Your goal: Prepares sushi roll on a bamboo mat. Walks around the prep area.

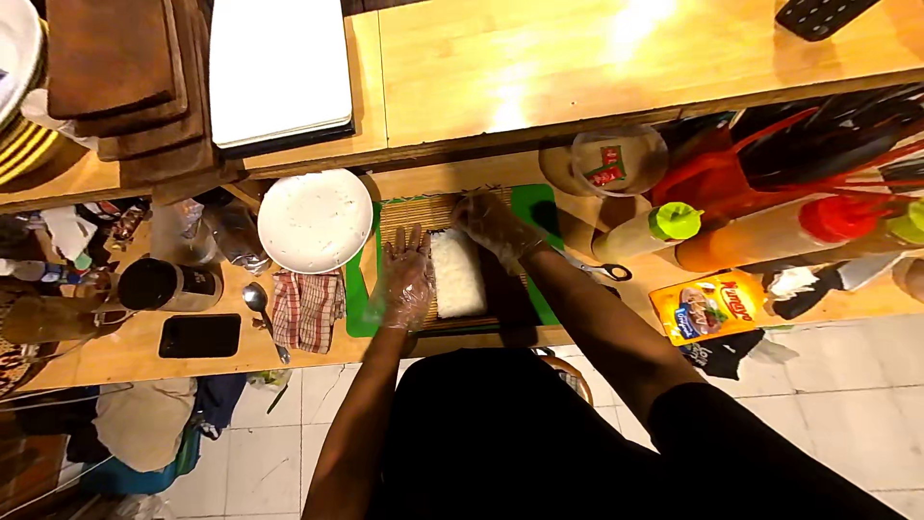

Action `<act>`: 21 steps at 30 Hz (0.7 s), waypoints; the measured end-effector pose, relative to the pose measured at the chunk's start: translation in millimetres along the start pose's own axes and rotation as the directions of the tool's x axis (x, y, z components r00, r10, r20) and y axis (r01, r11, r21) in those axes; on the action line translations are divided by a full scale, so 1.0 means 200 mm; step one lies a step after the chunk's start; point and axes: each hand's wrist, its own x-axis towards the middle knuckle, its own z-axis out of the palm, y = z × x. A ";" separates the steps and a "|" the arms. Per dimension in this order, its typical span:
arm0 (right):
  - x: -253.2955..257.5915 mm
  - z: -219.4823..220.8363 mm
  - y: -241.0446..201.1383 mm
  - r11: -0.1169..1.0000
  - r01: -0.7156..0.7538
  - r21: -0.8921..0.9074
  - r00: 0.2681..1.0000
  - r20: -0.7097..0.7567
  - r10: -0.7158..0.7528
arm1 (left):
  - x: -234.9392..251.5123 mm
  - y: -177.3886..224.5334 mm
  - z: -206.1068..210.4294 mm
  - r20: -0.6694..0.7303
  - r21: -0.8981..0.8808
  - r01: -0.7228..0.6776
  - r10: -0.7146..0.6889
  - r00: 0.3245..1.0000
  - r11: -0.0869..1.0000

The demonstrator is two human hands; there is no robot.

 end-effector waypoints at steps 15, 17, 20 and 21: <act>0.02 0.08 0.03 0.996 -0.007 0.092 1.000 -0.019 0.009 | -0.03 0.02 -0.03 0.009 -0.013 -0.009 0.009 1.000 1.000; 0.02 0.05 0.00 0.981 -0.039 0.192 0.999 0.010 0.038 | -0.02 0.02 -0.02 -0.004 -0.013 -0.007 0.007 1.000 1.000; 0.02 0.02 -0.03 0.960 -0.095 0.263 0.995 0.035 0.089 | 0.01 -0.01 0.02 -0.029 -0.022 -0.006 0.006 1.000 1.000; 0.04 0.04 -0.02 0.975 -0.071 0.209 0.997 0.026 0.067 | 0.01 -0.01 0.02 -0.023 -0.020 -0.005 0.004 1.000 1.000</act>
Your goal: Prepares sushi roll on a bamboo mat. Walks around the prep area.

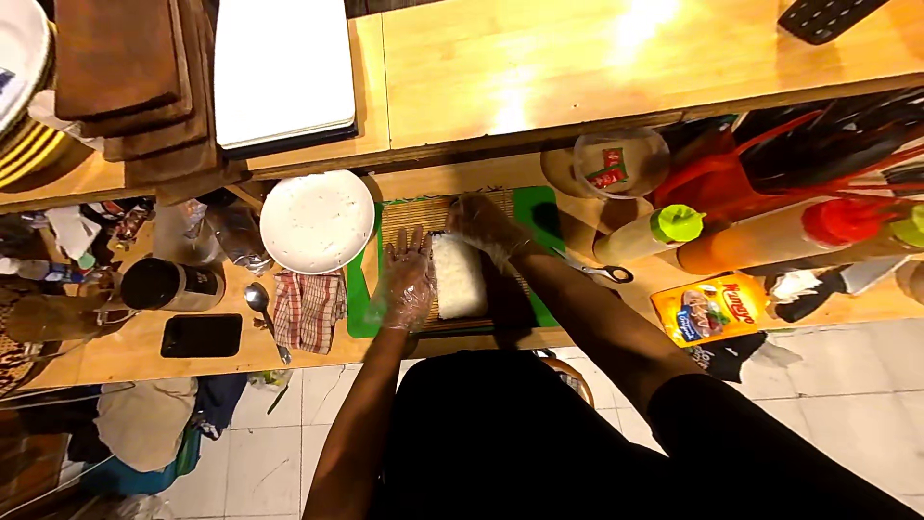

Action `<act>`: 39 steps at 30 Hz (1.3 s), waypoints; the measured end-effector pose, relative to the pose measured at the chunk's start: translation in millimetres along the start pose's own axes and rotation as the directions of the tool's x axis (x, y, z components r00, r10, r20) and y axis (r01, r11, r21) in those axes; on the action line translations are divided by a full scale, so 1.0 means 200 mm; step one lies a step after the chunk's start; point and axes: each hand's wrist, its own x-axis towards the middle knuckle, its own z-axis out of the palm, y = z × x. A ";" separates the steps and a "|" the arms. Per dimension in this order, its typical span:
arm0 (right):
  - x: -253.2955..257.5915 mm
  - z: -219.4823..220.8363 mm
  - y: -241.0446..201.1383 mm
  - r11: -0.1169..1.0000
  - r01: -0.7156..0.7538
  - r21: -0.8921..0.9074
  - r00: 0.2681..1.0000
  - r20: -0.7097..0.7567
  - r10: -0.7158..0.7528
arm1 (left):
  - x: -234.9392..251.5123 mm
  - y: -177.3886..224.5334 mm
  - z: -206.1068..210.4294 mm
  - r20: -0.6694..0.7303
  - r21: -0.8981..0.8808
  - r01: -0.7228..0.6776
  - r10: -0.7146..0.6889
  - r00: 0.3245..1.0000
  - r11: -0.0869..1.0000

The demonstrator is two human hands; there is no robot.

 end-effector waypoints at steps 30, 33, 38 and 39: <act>-0.17 -0.04 0.01 0.971 -0.055 -0.231 0.998 -0.019 0.052 | 0.01 -0.01 0.02 -0.013 0.027 0.015 -0.015 1.000 1.000; -0.16 -0.06 0.02 0.996 -0.084 -0.031 0.995 -0.057 0.082 | 0.01 -0.01 0.02 -0.018 0.042 0.011 -0.010 1.000 0.999; -0.12 -0.23 0.04 0.990 -0.125 -0.062 0.980 -0.165 0.113 | 0.02 0.00 0.01 -0.009 0.031 0.023 -0.022 1.000 0.999; -0.12 -0.24 0.04 0.990 -0.105 -0.096 0.984 -0.156 0.089 | 0.02 0.00 0.01 0.002 0.041 0.024 -0.024 1.000 0.999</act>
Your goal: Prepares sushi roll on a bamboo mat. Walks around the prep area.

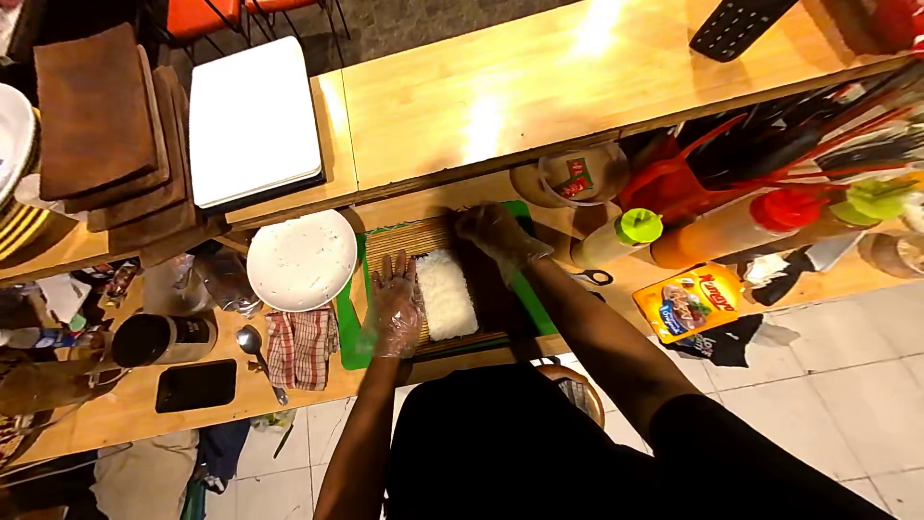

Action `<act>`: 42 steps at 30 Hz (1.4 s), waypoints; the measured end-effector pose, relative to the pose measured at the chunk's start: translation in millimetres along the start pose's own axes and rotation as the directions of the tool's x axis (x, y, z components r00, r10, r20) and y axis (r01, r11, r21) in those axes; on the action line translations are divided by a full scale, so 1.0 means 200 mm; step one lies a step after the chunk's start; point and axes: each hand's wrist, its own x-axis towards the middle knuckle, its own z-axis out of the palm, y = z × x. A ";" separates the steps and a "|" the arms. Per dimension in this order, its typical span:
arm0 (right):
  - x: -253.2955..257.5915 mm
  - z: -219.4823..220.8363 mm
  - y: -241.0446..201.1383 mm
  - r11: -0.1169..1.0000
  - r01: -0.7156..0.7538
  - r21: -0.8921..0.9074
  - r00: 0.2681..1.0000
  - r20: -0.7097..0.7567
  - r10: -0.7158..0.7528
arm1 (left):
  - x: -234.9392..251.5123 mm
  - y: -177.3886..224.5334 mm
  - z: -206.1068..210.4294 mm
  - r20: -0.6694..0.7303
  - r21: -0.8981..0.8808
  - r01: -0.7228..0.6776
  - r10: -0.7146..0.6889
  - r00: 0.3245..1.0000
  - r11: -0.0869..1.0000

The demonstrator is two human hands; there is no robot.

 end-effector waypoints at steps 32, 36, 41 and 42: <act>0.01 0.15 0.01 0.972 0.183 -0.148 0.980 0.103 -0.168 | 0.00 0.02 -0.01 -0.017 0.031 0.014 -0.013 1.000 0.999; 0.02 0.21 0.07 0.934 0.281 -0.221 0.959 0.039 -0.280 | 0.00 0.01 -0.01 -0.006 0.043 0.013 -0.013 1.000 0.999; 0.02 0.23 0.09 0.943 0.292 -0.159 0.956 0.035 -0.290 | 0.00 0.01 0.01 -0.035 0.025 0.006 -0.006 0.999 1.000; 0.02 0.22 0.08 0.943 0.294 -0.158 0.956 0.044 -0.291 | 0.00 0.01 0.01 -0.031 0.024 0.009 -0.008 1.000 1.000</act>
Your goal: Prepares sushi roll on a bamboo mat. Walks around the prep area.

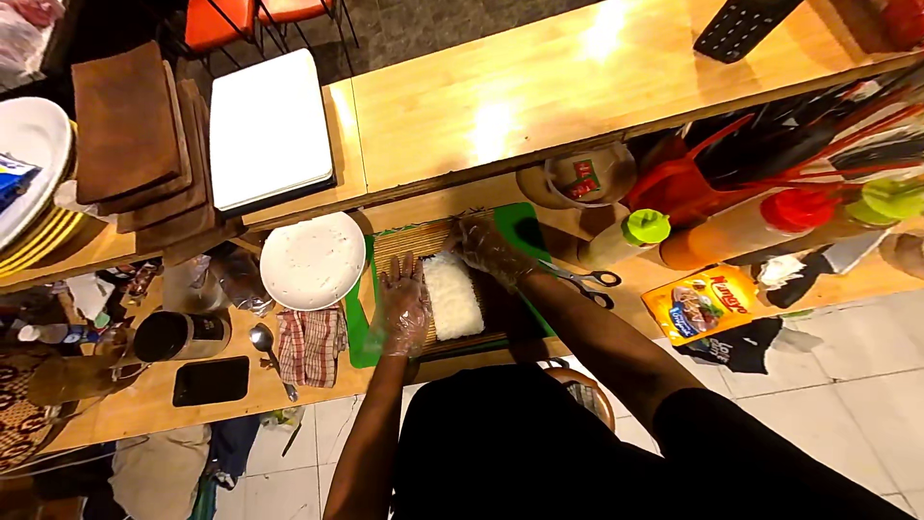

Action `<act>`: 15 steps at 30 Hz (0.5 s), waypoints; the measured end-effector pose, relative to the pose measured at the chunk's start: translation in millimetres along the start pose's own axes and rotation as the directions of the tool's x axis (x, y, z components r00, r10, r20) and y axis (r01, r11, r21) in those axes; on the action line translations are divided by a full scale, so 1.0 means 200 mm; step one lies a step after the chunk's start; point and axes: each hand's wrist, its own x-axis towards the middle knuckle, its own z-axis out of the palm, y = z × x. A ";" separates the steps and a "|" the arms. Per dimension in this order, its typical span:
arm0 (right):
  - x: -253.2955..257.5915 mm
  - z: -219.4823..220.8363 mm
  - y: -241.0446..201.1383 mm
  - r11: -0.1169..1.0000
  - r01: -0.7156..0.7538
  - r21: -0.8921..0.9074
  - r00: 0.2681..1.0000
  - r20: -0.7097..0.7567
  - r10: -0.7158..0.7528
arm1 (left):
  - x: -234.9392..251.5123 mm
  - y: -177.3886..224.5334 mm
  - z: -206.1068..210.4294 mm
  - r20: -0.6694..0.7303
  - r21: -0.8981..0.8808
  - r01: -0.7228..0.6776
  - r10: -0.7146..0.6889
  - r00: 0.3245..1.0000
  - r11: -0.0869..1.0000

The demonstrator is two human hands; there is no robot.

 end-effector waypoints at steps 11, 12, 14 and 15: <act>0.01 -0.01 -0.10 0.997 -0.062 0.044 0.996 0.060 0.059 | 0.01 0.00 -0.02 0.020 0.010 -0.003 0.003 1.000 1.000; 0.01 0.00 -0.11 0.998 -0.048 0.043 0.997 0.055 0.046 | 0.01 0.00 -0.02 0.016 0.004 -0.001 0.001 1.000 1.000; 0.01 0.02 -0.11 1.000 -0.001 0.001 0.999 0.047 0.001 | 0.00 0.00 -0.01 0.020 -0.005 0.004 -0.004 1.000 1.000; 0.02 0.03 -0.10 0.999 0.023 -0.031 0.999 0.049 -0.022 | 0.00 0.00 -0.01 0.028 -0.007 0.005 -0.005 1.000 1.000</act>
